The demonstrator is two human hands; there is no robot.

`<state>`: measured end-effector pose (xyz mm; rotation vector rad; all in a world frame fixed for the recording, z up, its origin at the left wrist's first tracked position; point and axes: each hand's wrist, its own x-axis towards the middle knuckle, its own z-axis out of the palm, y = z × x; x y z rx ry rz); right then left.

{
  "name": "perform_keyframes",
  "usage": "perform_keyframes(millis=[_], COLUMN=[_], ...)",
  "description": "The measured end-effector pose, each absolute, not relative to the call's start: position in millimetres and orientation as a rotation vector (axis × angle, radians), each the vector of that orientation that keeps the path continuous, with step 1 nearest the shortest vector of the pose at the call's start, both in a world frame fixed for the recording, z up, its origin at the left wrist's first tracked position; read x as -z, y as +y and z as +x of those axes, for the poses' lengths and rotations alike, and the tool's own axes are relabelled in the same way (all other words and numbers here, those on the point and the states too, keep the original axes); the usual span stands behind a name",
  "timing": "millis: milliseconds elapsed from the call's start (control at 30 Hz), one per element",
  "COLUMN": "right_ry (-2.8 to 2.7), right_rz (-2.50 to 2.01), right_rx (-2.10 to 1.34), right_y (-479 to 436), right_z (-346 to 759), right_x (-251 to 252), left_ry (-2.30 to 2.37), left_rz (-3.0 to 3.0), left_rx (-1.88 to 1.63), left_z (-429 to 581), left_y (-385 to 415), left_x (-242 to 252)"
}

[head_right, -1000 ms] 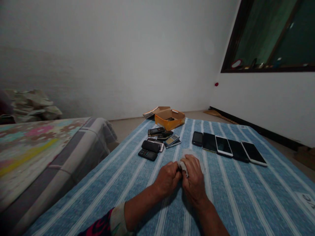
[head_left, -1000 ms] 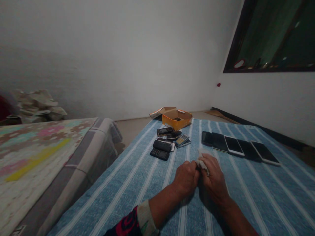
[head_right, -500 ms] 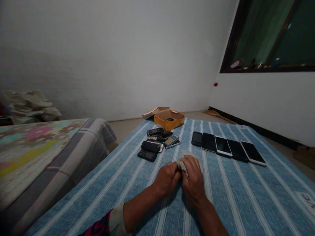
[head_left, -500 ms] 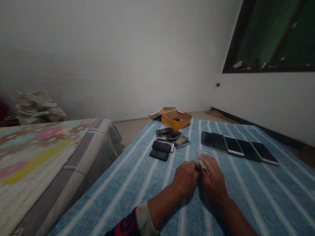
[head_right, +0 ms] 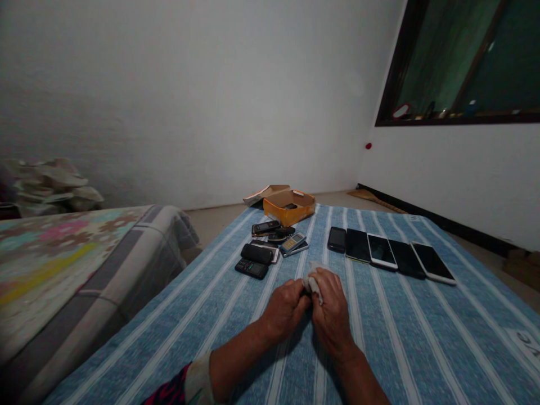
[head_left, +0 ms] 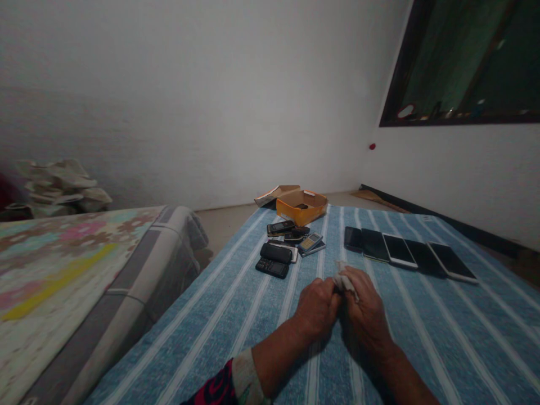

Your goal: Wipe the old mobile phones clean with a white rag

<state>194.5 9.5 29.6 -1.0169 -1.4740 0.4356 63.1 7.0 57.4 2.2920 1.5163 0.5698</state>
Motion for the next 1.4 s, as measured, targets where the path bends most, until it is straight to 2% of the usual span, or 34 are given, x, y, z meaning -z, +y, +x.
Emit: perform_keyframes(millis=[300,467,533,767,967,1100,1400], right_ry=[-1.126,-1.444,-1.51,-1.183,-0.875,-0.829,-1.087], right_rz=[-1.153,-1.074,-1.036,-1.185,-1.058,-0.965,-1.122], right_rx=[-0.875,-0.407,-0.317,-0.762,-1.037,-1.112,-1.022], right_y=[8.8,10.4,10.4,7.9,8.1,9.5,5.6], right_z=[199.1,193.1,192.3,197.3,191.1,189.1,187.2], right_x=[-41.4,-25.2,-22.2,-38.7,-43.1,-34.1,-14.8], left_ry=[1.527,1.506,1.497,1.499,1.511,1.498,1.387], left_rz=[2.276,2.284,2.284,2.258,2.211,2.154,1.924], left_rx=[-0.6,-0.597,-0.598,-0.622,-0.662,-0.721,-0.864], left_z=[65.0,62.6,62.1,64.0,62.4,61.0,39.1], left_y=[8.4,8.3,7.8,7.5,9.0,8.9,13.8], left_x=[-56.4,-55.3,-56.3,-57.4,-52.8,-53.7,-51.6])
